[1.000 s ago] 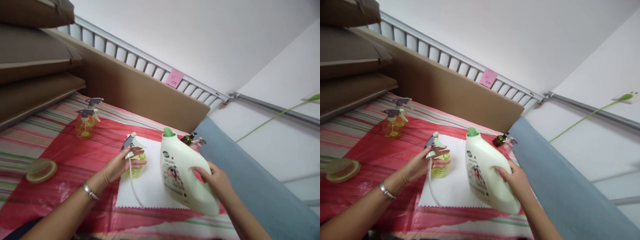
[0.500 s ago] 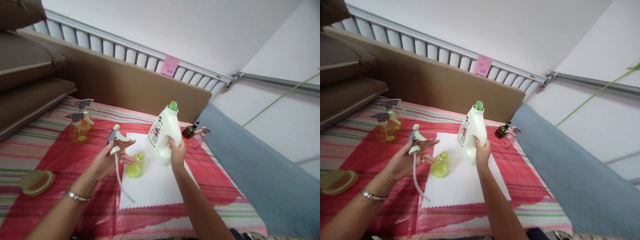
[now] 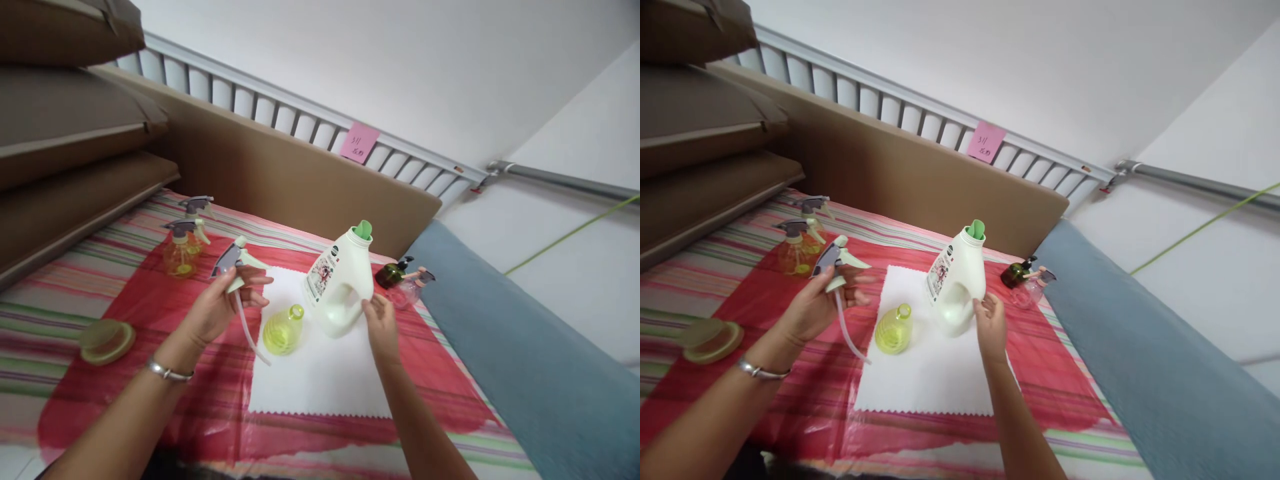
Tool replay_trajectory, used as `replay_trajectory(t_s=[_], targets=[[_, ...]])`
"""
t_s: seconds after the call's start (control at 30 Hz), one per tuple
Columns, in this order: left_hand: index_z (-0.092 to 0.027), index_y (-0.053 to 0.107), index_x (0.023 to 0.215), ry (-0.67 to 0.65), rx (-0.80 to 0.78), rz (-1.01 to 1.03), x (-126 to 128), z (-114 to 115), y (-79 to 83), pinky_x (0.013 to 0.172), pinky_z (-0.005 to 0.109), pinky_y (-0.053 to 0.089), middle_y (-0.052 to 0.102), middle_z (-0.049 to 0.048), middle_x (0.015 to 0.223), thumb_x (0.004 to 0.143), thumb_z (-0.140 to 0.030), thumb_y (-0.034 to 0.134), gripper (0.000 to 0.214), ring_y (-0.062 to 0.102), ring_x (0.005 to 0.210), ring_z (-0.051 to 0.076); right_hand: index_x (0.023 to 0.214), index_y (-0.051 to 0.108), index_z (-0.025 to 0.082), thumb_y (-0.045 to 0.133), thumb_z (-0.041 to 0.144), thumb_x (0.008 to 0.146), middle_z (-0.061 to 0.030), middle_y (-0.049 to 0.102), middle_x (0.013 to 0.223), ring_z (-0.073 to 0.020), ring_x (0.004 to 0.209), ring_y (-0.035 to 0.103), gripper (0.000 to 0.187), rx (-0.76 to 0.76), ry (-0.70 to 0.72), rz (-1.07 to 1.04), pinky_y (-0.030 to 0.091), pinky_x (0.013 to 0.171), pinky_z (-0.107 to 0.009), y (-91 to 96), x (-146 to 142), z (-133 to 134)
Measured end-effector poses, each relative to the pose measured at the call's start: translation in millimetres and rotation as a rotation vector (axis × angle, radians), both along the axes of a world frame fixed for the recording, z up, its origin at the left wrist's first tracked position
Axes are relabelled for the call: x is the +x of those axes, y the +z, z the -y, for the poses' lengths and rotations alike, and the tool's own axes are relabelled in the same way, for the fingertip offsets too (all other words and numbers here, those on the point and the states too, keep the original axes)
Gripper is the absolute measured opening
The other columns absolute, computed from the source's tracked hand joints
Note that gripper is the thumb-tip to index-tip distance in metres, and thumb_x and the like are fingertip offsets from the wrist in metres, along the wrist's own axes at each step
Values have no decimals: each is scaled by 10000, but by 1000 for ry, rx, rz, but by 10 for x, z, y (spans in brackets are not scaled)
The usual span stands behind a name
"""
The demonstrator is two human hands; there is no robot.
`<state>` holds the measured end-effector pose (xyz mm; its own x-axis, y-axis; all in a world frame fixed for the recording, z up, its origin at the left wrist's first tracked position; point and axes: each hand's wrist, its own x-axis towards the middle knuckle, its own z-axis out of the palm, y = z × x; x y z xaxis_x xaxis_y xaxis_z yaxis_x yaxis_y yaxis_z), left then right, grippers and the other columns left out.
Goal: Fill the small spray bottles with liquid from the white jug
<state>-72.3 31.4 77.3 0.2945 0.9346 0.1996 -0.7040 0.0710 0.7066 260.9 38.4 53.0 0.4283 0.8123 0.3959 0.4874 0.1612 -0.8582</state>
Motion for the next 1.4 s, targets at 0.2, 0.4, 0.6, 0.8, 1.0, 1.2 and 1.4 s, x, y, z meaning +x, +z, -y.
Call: replay_trajectory(t_s=[0.2, 0.4, 0.6, 0.8, 1.0, 1.2, 1.4], targets=[[-142, 603, 867, -68, 79, -32, 349, 242, -28, 582, 314, 522, 585, -18, 473, 878, -440, 393, 365, 515, 350, 98, 1031, 536, 183, 556, 380, 790, -117, 624, 1035, -225, 944, 588, 312, 6, 273, 97, 449, 848, -407, 658, -407, 448], [-138, 574, 768, -479, 74, -105, 725, 664, -96, 506, 321, 518, 476, -62, 367, 760, -598, 489, 468, 415, 273, 70, 1181, 502, 281, 638, 297, 760, -43, 568, 1181, -208, 1081, 515, 443, -145, 692, 527, 408, 915, -340, 1178, -1001, 880], [-141, 559, 710, -631, 47, -173, 886, 804, -188, 400, 241, 420, 455, -63, 392, 639, -648, 583, 513, 390, 304, 71, 947, 642, 264, 589, 258, 807, 7, 663, 834, -144, 766, 609, 150, -361, 794, 499, 460, 697, -237, 1062, -958, 1050], [-150, 573, 921, -588, 140, -298, 816, 746, -226, 423, 208, 360, 575, -12, 548, 767, -581, 478, 468, 504, 404, 101, 936, 655, 241, 603, 318, 774, -15, 688, 836, -171, 733, 631, 186, -340, 624, 494, 498, 662, -255, 1129, -685, 1103], [-156, 581, 814, 93, 136, -553, 464, 316, -151, 631, 279, 446, 621, 36, 701, 785, -484, 494, 340, 574, 633, 149, 926, 653, 270, 578, 400, 781, -10, 690, 898, -203, 818, 630, 209, 20, 136, 674, 495, 716, -296, 1723, -526, 1018], [-195, 544, 1108, 305, 208, -921, 433, 122, -382, 963, 411, 360, 564, 112, 1199, 600, -339, 710, 554, 493, 1126, 272, 971, 631, 277, 536, 351, 831, -17, 670, 886, -203, 817, 627, 185, 177, 244, 834, 477, 748, -345, 1907, -746, 818], [-163, 432, 1268, 250, 337, -1001, 612, 105, -707, 1043, 430, 280, 453, 159, 1331, 490, -272, 790, 864, 396, 1230, 290, 1002, 615, 265, 496, 351, 851, -39, 665, 893, -233, 865, 618, 211, 145, 358, 900, 472, 758, -378, 1814, -812, 622]])
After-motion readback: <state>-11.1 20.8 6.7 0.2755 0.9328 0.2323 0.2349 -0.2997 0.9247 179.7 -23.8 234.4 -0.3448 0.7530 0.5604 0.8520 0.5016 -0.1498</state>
